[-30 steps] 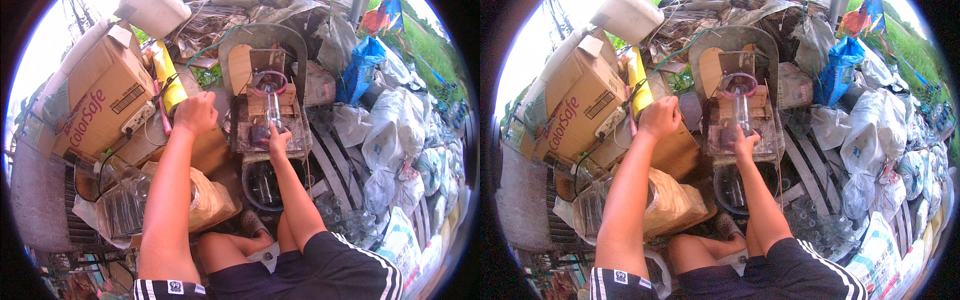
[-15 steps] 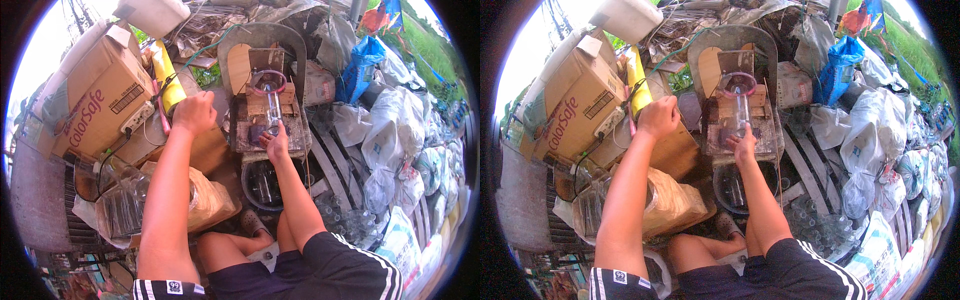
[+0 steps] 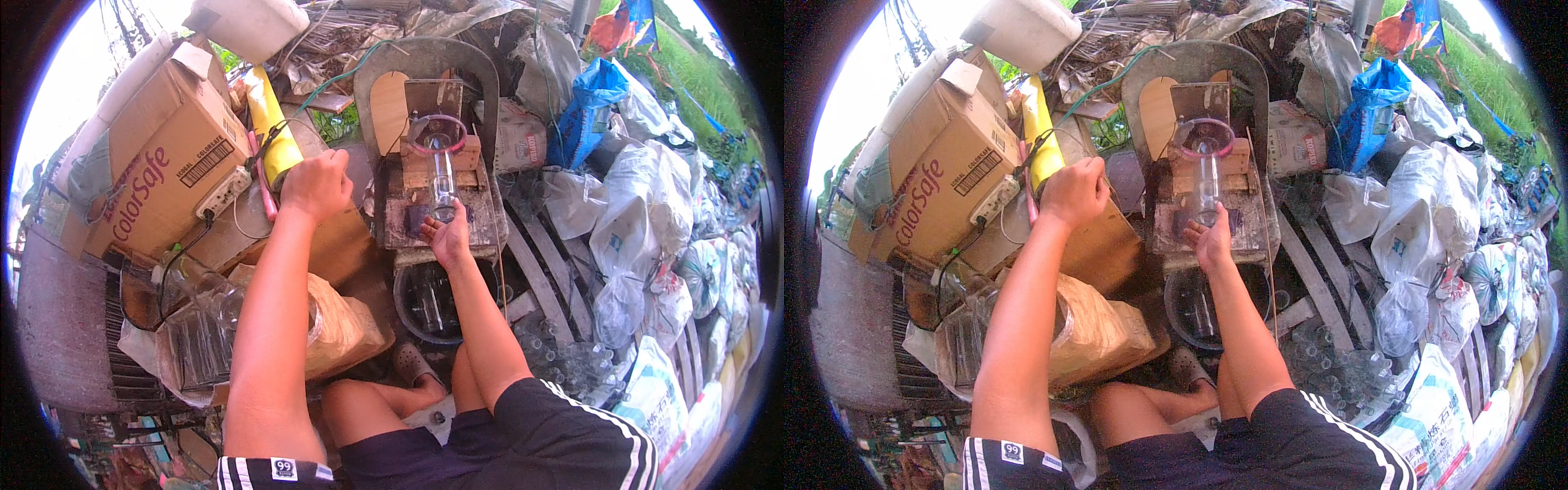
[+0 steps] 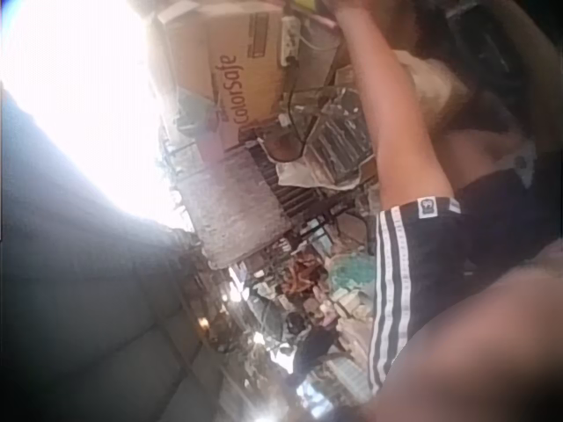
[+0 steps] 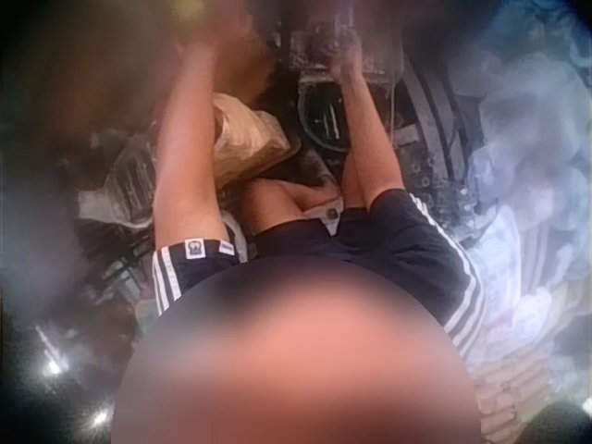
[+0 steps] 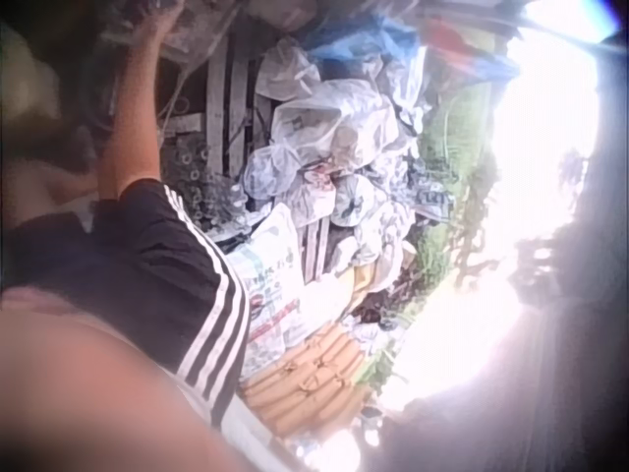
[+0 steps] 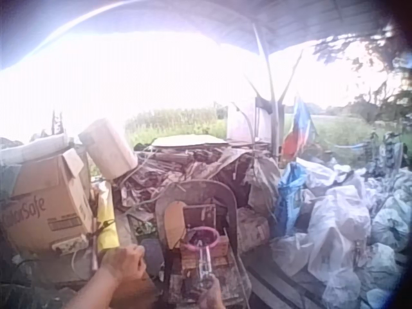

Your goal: The person sits on the ground and uses a grinding wheel to smooth the rim of a clear glass bottle. They repeatedly dip the bottle into a bucket of water and rotate it against the spinning wheel. After grinding, the person places the bottle into a sack with other bottles.

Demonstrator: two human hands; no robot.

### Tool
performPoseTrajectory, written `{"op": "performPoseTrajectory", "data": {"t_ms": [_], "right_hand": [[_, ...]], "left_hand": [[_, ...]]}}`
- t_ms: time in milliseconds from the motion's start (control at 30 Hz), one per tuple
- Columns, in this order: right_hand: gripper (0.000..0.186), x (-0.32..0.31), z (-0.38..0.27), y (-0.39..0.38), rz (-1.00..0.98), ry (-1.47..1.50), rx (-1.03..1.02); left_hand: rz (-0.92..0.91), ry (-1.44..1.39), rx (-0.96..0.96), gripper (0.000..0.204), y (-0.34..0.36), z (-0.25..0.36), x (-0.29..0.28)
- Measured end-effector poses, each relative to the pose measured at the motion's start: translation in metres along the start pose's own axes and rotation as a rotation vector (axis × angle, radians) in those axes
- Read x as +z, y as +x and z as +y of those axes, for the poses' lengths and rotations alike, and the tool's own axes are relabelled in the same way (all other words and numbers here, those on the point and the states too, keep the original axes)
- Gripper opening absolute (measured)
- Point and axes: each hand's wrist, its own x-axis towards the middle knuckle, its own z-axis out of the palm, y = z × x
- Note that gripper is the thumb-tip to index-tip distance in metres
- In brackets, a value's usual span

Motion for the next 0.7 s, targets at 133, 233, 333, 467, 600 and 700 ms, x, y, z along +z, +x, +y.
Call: {"op": "performPoseTrajectory", "data": {"t_ms": [133,233,333,467,600,700], "right_hand": [[0.082,0.008,0.01,0.01,0.271,-0.279,-0.246],[0.083,0.012,0.016,0.014,0.402,-0.429,-0.425],[0.083,0.007,0.009,0.011,0.223,-0.314,-0.296],[0.077,-0.002,-0.004,0.001,0.007,0.095,-0.031],[0.079,0.001,-0.007,-0.008,0.121,-0.159,-0.053],[0.081,0.012,0.0,-0.01,0.281,-0.37,-0.281]], "left_hand": [[0.01,-0.003,0.012,0.014,0.001,0.0,0.0],[0.012,0.001,0.003,0.014,0.0,0.0,0.0],[0.018,-0.011,0.014,0.014,0.0,-0.001,0.0],[0.01,-0.012,0.003,0.014,0.0,0.0,-0.001],[0.011,-0.014,-0.002,0.014,-0.001,0.002,-0.003],[0.01,-0.017,-0.01,0.014,0.0,0.002,-0.002]]}}
